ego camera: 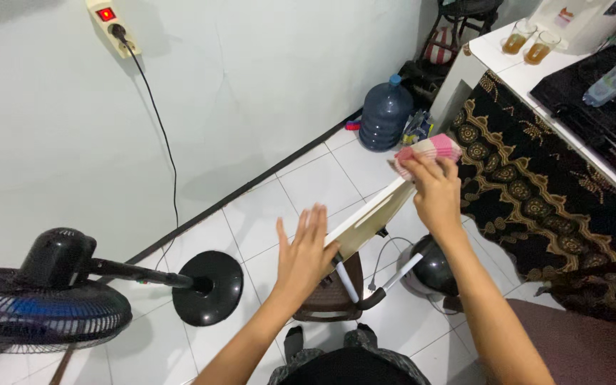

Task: The person holds a small folding side table upright on a stool and wipes its surface, edges and frame with a cloth, turning the table to reach different sides. They then carry the table across the room, set it down, and reposition a black plastic stool.

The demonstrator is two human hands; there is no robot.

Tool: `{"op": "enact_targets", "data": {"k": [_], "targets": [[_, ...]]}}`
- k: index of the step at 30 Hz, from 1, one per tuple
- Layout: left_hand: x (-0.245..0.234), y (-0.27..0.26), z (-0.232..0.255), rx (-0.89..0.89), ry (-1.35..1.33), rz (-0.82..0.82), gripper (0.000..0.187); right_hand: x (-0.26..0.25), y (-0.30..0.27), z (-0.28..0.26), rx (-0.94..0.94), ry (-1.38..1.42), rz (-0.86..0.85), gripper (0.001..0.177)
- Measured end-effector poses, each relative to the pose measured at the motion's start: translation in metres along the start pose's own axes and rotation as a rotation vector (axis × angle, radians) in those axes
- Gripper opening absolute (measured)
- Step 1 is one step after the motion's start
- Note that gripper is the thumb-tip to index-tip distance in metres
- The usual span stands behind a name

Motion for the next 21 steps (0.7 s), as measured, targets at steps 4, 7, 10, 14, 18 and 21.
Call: {"op": "enact_targets", "data": {"k": [4,7,10,14,18,21], "targets": [[0.016,-0.025,-0.027,-0.074,-0.397,0.010,0.079,0.006,-0.005,-0.006,0.024,0.012,0.005,0.060],[0.025,-0.031,-0.035,-0.016,-0.496,0.086,0.080,0.015,-0.016,-0.026,0.004,-0.029,-0.027,0.063],[0.031,-0.028,-0.040,0.010,-0.524,0.127,0.083,0.031,-0.031,-0.065,-0.042,0.003,-0.125,0.076],[0.036,-0.027,-0.047,0.001,-0.594,0.135,0.092,0.054,-0.064,-0.153,-0.270,-0.081,-0.101,0.083],[0.037,-0.032,-0.047,0.033,-0.637,0.092,0.090,0.067,-0.088,-0.191,-0.326,0.122,-0.299,0.077],[0.029,-0.033,-0.044,0.127,-0.543,0.135,0.088,0.048,-0.077,-0.173,-0.434,0.031,-0.206,0.071]]}}
Point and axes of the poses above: each hand's wrist, its own y-axis towards the middle knuckle, its own x-axis out of the palm, z = x × y, the point moved 5 cm from there along y, towards the middle knuckle, and after that the axes turned 15 degrees about -z, right-handed, at the moved point
